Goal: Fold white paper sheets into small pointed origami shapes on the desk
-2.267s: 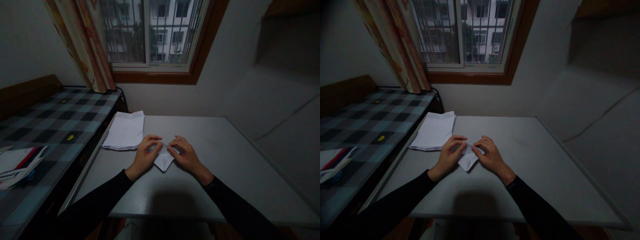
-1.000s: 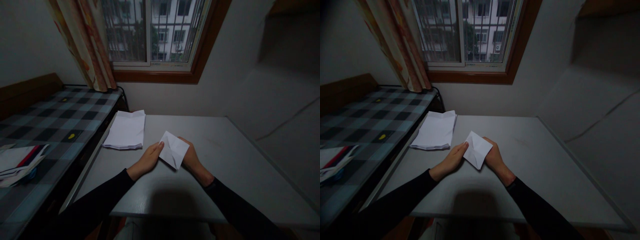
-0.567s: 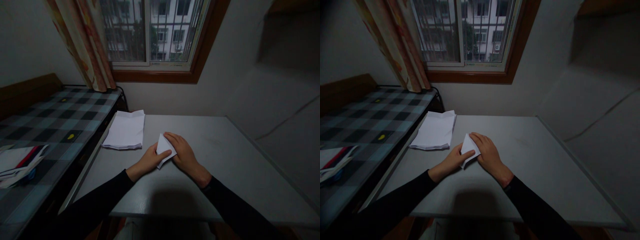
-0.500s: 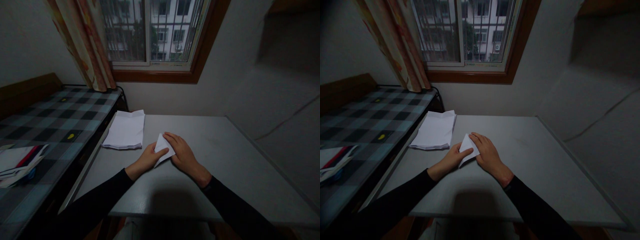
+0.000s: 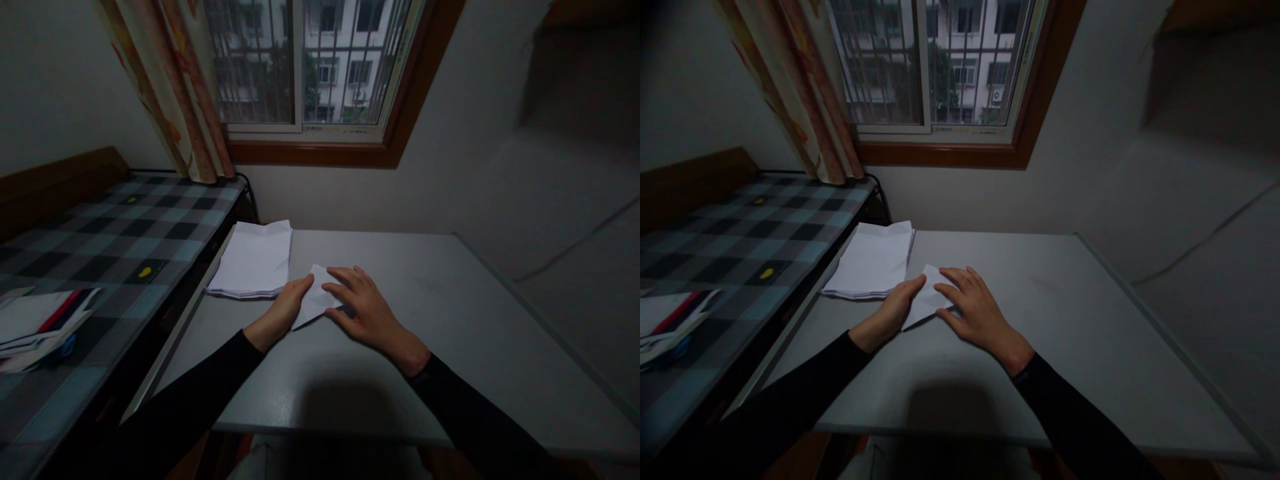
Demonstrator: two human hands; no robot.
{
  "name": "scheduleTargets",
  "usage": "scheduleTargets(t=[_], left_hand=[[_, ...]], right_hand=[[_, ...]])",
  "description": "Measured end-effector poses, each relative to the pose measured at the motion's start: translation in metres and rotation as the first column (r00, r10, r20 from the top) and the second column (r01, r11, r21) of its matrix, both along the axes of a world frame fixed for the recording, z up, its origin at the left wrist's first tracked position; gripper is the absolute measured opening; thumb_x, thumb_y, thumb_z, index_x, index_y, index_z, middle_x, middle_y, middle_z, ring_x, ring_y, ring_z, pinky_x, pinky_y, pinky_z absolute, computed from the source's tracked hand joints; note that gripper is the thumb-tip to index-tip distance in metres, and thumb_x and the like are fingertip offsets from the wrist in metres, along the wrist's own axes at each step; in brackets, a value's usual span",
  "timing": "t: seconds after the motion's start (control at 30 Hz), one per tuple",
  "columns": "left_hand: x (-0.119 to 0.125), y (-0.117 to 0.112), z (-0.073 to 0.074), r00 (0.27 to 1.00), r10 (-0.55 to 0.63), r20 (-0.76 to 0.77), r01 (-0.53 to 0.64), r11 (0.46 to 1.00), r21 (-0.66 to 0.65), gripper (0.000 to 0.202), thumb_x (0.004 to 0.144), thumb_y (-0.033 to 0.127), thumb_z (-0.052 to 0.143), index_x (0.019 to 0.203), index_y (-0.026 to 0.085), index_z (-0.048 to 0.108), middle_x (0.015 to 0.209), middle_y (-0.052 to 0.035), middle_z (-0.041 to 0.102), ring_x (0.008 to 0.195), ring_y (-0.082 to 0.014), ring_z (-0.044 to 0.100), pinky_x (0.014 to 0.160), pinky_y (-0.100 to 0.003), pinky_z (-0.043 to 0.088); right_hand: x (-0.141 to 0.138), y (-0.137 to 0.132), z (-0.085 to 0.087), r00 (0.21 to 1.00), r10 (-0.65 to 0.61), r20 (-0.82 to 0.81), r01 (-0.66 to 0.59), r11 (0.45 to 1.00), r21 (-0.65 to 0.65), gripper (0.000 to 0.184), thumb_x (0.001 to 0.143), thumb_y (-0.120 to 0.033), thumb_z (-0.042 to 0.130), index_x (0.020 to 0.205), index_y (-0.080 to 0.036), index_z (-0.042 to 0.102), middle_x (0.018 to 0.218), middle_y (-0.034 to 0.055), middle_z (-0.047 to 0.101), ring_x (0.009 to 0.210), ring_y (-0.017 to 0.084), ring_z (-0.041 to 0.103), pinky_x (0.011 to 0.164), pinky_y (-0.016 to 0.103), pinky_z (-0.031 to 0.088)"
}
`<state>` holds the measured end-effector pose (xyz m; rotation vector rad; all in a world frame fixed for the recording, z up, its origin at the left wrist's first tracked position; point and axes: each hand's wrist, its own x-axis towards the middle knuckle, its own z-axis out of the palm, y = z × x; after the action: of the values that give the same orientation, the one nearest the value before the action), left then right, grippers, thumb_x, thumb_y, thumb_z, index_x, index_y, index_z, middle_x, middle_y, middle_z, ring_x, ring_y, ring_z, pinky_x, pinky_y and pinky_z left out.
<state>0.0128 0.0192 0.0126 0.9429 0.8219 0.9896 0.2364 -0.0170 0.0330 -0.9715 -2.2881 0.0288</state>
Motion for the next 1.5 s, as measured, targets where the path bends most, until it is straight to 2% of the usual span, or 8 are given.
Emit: scheduleTargets(t=[0.37,0.53,0.67,0.83,0.97,1.27,1.37,1.5], left_hand=[[-0.002,0.009,-0.006,0.995,-0.007,0.097,0.017,0.995,-0.1,0.048,0.081,0.054,0.09,0.1,0.01,0.084,0.097,-0.0134,0.085,0.09,-0.0283,0.078,0.082,-0.034,0.058],[-0.009,0.003,0.013,0.948,-0.133,0.288,0.173,0.978,-0.119,0.048,0.086,0.058,0.081,0.103,0.013,0.083,0.101,-0.0123,0.083,0.09,-0.0267,0.077,0.08,-0.033,0.06],[-0.009,-0.002,0.016,0.951,-0.21,0.227,0.217,0.976,-0.006,0.048,0.09,0.053,0.074,0.118,0.015,0.082,0.117,-0.0134,0.081,0.106,-0.0293,0.075,0.095,-0.039,0.06],[-0.003,-0.011,0.01,0.967,-0.253,-0.007,0.247,0.937,0.245,0.055,0.085,0.03,0.09,0.137,0.025,0.074,0.13,-0.0101,0.077,0.123,-0.0279,0.07,0.112,-0.042,0.051],[-0.001,-0.016,0.012,0.972,-0.22,-0.087,0.236,0.886,0.398,0.052,0.084,0.033,0.097,0.13,0.024,0.073,0.127,-0.0109,0.074,0.121,-0.0273,0.069,0.115,-0.044,0.049],[0.002,-0.015,0.017,0.969,-0.246,-0.017,0.243,0.938,0.247,0.047,0.074,0.043,0.104,0.09,0.018,0.068,0.092,-0.0023,0.068,0.087,-0.0164,0.064,0.088,-0.031,0.05],[0.004,-0.016,0.017,0.97,-0.243,0.001,0.239,0.951,0.195,0.044,0.08,0.048,0.1,0.093,0.017,0.072,0.096,-0.005,0.073,0.091,-0.0176,0.067,0.094,-0.032,0.051],[0.002,-0.013,0.015,0.982,-0.17,0.077,0.15,0.965,0.215,0.043,0.081,0.046,0.099,0.096,0.018,0.07,0.099,-0.005,0.075,0.093,-0.0178,0.068,0.095,-0.032,0.051]], right_hand=[[0.001,0.002,-0.004,0.998,0.025,-0.054,-0.026,1.0,-0.011,0.033,0.1,-0.033,0.082,0.131,-0.029,0.072,0.147,0.0117,0.072,0.137,0.034,0.067,0.13,0.071,0.037],[0.002,0.006,-0.004,0.961,-0.007,-0.277,-0.018,0.996,-0.085,0.015,0.1,-0.031,0.083,0.105,-0.029,0.069,0.119,0.0063,0.076,0.115,0.03,0.072,0.123,0.065,0.043],[0.003,0.007,0.0,0.885,-0.053,-0.462,-0.047,0.978,-0.202,0.014,0.102,-0.032,0.078,0.097,-0.028,0.067,0.1,0.0026,0.073,0.1,0.027,0.07,0.108,0.052,0.052],[0.001,0.002,0.001,0.783,-0.077,-0.617,-0.242,0.876,-0.417,0.012,0.104,-0.037,0.077,0.102,-0.026,0.071,0.103,0.0026,0.076,0.101,0.024,0.071,0.095,0.041,0.055],[0.0,0.002,-0.003,0.712,-0.108,-0.694,-0.372,0.78,-0.503,0.021,0.1,-0.045,0.081,0.107,-0.026,0.076,0.107,0.0043,0.08,0.104,0.026,0.075,0.1,0.043,0.058],[-0.004,0.005,-0.006,0.609,-0.161,-0.777,-0.53,0.646,-0.549,0.036,0.092,-0.055,0.087,0.105,-0.024,0.076,0.1,0.0053,0.081,0.093,0.024,0.075,0.096,0.043,0.061],[-0.003,0.006,-0.006,0.582,-0.192,-0.79,-0.569,0.598,-0.564,0.034,0.091,-0.053,0.09,0.095,-0.024,0.07,0.092,0.0016,0.077,0.084,0.02,0.071,0.086,0.037,0.059],[0.0,0.009,-0.005,0.499,-0.308,-0.81,-0.563,0.595,-0.574,0.039,0.088,-0.053,0.093,0.091,-0.025,0.067,0.086,-0.0013,0.075,0.078,0.018,0.068,0.076,0.031,0.056]])
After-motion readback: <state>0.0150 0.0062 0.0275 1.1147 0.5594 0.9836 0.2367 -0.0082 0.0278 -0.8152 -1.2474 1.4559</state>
